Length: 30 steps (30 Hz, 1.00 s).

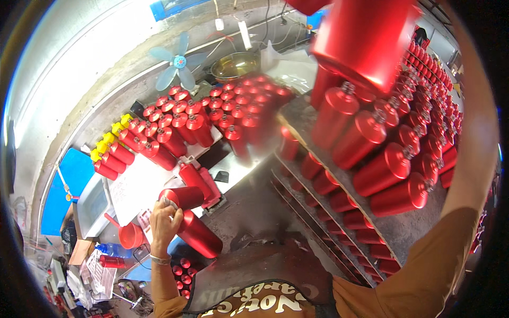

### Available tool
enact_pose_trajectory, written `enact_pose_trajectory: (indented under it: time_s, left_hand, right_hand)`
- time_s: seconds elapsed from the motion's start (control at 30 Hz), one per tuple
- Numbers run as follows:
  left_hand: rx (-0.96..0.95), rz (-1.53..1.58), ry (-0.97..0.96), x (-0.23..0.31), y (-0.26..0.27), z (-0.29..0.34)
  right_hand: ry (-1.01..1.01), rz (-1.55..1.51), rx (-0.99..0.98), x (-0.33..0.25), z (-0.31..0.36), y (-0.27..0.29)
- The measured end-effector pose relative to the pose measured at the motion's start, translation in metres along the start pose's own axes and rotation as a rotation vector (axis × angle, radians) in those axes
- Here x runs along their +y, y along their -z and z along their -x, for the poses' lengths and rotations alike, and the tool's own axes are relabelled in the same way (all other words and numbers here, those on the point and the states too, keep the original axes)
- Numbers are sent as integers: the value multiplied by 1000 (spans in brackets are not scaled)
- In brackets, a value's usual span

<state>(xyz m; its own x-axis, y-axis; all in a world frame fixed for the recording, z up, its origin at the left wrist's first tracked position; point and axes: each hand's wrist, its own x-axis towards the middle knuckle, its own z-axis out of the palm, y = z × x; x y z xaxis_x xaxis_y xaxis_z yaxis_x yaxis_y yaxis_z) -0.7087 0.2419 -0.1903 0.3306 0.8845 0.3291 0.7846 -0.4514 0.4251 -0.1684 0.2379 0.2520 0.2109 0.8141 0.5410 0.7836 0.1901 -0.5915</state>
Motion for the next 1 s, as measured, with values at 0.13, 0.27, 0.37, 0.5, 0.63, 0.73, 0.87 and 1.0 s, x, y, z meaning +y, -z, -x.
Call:
enact_pose_trajectory:
  time_s: [0.13,0.27,0.37,0.5,0.63,0.73,0.87,1.0]
  left_hand:
    - [37,-23,63,-43,9,11]
    - [81,-51,157,-72,14,24]
    - [90,-65,311,-83,17,36]
    - [108,-162,418,-93,21,49]
    - [123,-233,535,-105,11,57]
    - [81,-275,584,-117,-1,63]
    - [41,-237,687,-137,-14,61]
    - [29,-158,695,-150,-21,50]
  right_hand:
    - [16,404,-172,42,-94,-119]
    - [119,427,-386,108,-165,-259]
    - [-45,381,-580,166,-174,-337]
    - [-240,679,-752,228,-176,-426]
    - [-334,842,-838,291,-169,-462]
    - [-447,764,-958,325,-165,-475]
    - [-491,840,-1025,345,-156,-486]
    - [-567,849,-1087,351,-141,-496]
